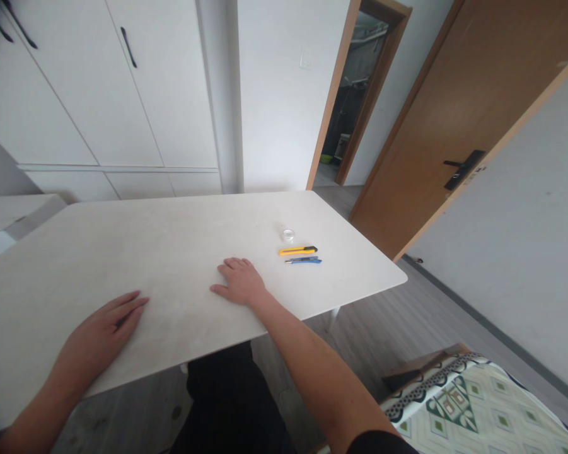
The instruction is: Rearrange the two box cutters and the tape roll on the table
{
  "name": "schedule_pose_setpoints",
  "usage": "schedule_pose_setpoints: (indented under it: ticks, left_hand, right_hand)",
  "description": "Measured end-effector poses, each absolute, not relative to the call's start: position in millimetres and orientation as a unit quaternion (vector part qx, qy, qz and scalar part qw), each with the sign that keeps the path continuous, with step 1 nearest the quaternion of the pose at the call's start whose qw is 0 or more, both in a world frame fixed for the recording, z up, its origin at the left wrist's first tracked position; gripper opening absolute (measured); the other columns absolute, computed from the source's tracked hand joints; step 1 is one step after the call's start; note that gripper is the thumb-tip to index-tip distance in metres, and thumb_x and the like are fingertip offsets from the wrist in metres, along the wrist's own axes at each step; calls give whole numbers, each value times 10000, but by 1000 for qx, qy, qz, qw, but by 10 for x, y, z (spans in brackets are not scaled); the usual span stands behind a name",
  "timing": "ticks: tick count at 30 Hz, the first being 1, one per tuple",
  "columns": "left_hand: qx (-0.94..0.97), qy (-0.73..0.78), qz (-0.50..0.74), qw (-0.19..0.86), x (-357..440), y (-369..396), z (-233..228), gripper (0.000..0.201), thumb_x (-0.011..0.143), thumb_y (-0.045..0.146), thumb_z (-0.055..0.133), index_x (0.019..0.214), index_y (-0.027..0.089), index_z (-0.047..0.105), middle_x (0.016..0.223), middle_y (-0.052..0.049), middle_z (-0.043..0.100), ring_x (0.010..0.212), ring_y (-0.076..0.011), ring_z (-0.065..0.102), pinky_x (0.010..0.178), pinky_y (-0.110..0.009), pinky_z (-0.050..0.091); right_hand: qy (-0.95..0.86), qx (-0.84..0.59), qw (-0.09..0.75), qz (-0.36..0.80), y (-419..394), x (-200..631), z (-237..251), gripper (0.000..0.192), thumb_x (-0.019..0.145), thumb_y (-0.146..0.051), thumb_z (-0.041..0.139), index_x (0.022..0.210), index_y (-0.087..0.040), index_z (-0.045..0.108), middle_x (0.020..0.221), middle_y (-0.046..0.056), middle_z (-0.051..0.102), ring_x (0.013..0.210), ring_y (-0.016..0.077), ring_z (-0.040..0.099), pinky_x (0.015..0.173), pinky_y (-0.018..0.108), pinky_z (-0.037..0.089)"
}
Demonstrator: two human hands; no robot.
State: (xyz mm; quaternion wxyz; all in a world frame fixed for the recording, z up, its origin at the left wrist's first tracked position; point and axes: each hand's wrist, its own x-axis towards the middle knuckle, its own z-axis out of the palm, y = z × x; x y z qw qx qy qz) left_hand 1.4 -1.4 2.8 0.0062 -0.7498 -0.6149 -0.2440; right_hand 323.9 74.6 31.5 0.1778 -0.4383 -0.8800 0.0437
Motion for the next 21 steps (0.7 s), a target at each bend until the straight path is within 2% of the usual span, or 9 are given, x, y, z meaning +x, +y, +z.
schedule_pose_setpoints:
  ticks: [21]
  left_hand:
    - [-745, -622, -242, 1, 10, -26, 39, 475, 904, 526, 412, 1107, 245, 737, 1301, -58, 656, 1179, -258, 622, 1094, -393, 443]
  right_hand:
    - [-878, -442, 175, 50, 732, 3236, 337, 540, 919, -570, 554, 1307, -195, 576, 1418, 133, 537, 1332, 252, 444, 1120, 423, 285]
